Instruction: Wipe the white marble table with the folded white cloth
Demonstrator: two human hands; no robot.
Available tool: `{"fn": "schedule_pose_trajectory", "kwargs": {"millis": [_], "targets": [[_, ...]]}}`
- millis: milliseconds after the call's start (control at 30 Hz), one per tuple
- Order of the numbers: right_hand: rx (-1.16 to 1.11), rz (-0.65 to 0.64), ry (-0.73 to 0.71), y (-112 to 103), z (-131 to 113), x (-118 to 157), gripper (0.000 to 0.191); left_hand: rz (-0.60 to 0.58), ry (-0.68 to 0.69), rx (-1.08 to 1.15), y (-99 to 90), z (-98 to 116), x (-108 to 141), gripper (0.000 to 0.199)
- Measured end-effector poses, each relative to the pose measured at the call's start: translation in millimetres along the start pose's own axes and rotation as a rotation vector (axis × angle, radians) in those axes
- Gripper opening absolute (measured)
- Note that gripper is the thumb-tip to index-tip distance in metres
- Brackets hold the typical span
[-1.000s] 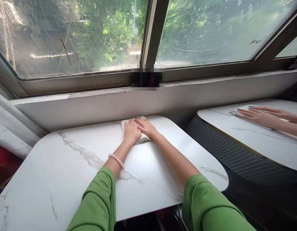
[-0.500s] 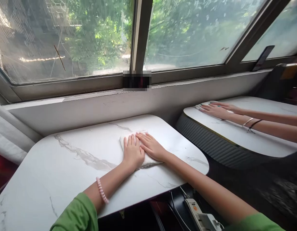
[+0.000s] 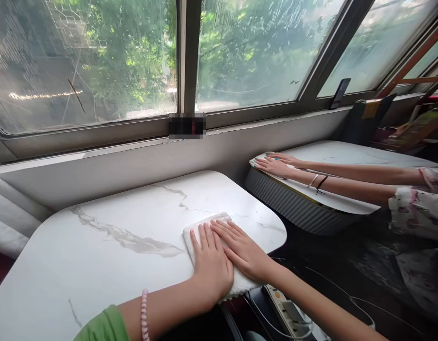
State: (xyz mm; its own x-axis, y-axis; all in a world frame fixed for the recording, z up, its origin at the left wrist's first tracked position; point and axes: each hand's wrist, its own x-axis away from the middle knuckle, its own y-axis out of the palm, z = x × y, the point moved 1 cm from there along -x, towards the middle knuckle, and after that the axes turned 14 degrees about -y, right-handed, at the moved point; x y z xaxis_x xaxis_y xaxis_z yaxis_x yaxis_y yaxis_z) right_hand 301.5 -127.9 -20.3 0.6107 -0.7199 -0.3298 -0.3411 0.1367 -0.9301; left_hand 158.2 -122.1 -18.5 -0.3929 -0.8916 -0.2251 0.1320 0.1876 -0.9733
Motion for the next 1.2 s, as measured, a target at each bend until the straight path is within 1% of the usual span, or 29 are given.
{"fn": "schedule_pose_trajectory", "kwargs": {"millis": [167, 233, 300, 433, 633, 767, 867, 933, 1033, 1200], "targets": [[0.045, -0.047, 0.043, -1, 2, 0, 0.055, -0.022, 0.013, 0.03, -0.2, 3, -2, 0.061], [0.063, -0.069, 0.048, 0, 8, -5, 0.055, -0.039, 0.005, 0.039, 0.8, 3, -9, 0.061], [0.081, -0.088, 0.055, 1, 18, -12, 0.054, -0.068, -0.009, 0.051, 2.6, 2, -22, 0.061], [0.131, -0.098, 0.082, 2, 49, -36, 0.054, -0.102, -0.013, 0.089, 8.6, -5, -64, 0.062], [0.194, -0.123, 0.165, 9, 105, -94, 0.055, -0.082, -0.014, 0.084, 24.0, -31, -140, 0.057], [0.125, -0.117, 0.219, 13, 138, -129, 0.055, -0.061, -0.084, 0.087, 34.4, -44, -181, 0.055], [0.095, -0.097, 0.223, 16, 159, -146, 0.054, -0.043, -0.136, 0.106, 40.2, -48, -204, 0.053], [0.091, -0.078, 0.217, 19, 170, -152, 0.054, -0.027, -0.155, 0.118, 43.0, -48, -215, 0.052], [0.085, -0.045, 0.209, 22, 182, -156, 0.053, -0.003, -0.168, 0.125, 46.2, -48, -225, 0.049], [0.077, -0.005, 0.199, 25, 189, -157, 0.053, 0.004, -0.17, 0.13, 49.4, -49, -229, 0.051]]}}
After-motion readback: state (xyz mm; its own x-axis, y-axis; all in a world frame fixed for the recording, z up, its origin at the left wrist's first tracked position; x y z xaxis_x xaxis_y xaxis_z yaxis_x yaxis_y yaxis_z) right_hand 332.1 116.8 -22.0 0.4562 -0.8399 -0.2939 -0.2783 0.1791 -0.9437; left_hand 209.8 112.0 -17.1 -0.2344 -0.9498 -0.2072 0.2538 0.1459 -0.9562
